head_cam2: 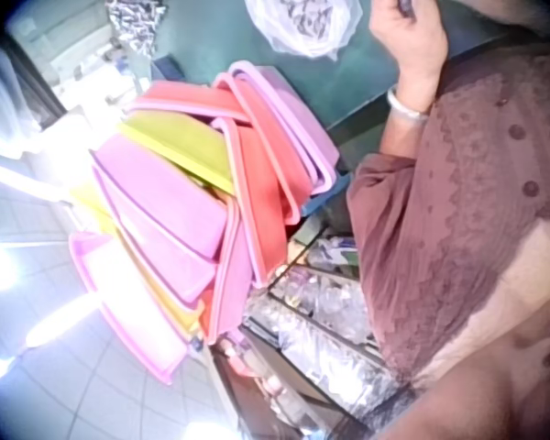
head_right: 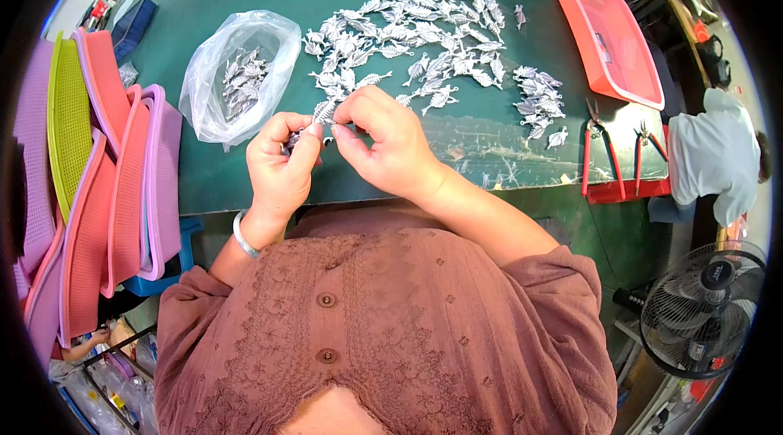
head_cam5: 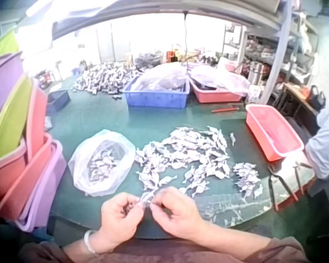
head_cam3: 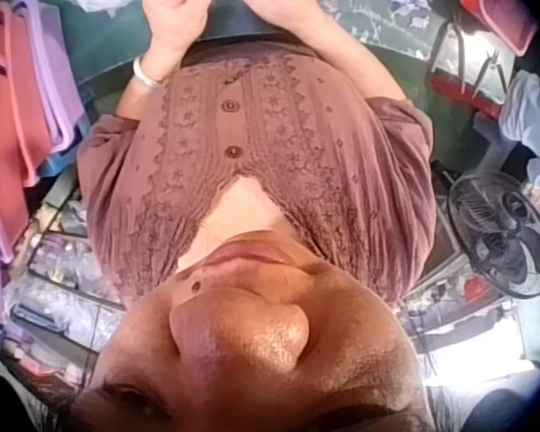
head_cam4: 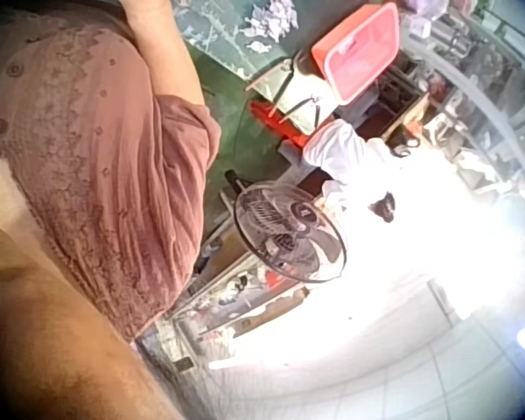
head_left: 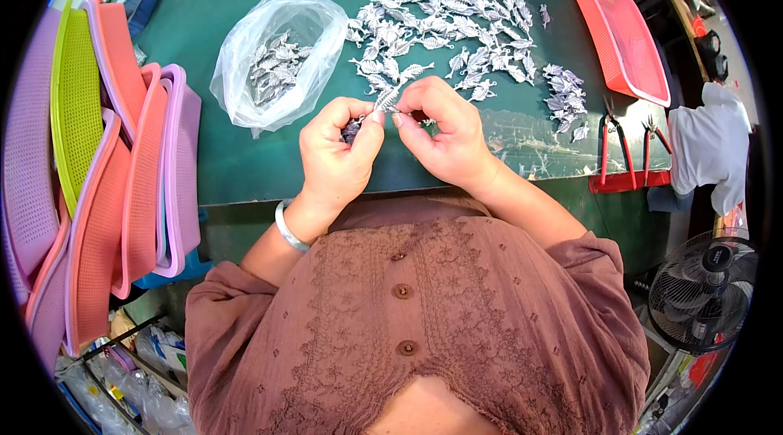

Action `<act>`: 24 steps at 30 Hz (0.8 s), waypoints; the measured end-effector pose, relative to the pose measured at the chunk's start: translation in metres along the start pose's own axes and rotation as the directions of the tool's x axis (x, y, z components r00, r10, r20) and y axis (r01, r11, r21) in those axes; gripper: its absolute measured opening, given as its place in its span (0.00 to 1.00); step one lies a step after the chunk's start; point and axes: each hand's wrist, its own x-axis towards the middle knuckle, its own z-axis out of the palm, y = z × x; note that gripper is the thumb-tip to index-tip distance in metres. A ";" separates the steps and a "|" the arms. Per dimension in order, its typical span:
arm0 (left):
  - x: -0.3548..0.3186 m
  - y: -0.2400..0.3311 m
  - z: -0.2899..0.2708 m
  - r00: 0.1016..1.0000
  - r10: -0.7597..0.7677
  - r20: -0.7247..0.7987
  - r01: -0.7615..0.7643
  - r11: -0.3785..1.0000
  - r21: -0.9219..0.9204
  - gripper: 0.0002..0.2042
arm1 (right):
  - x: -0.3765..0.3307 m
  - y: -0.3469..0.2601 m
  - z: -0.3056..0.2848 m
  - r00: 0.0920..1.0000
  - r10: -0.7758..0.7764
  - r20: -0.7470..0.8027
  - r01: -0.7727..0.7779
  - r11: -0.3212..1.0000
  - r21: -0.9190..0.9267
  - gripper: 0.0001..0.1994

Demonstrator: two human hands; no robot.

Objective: The person uses red-handled pliers to trim small silver metal pieces on a green workbench. They pick up individual pieces, snip off excess material, and place the finished items into a clear plastic bag. The process is repetitive, involving picking, cutting, and bagging the small components.

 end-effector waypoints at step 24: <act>0.006 0.001 0.002 0.997 -0.053 0.057 0.052 0.998 0.019 0.03 | 0.006 -0.003 -0.001 0.984 -0.173 -0.032 0.161 0.958 -0.237 0.08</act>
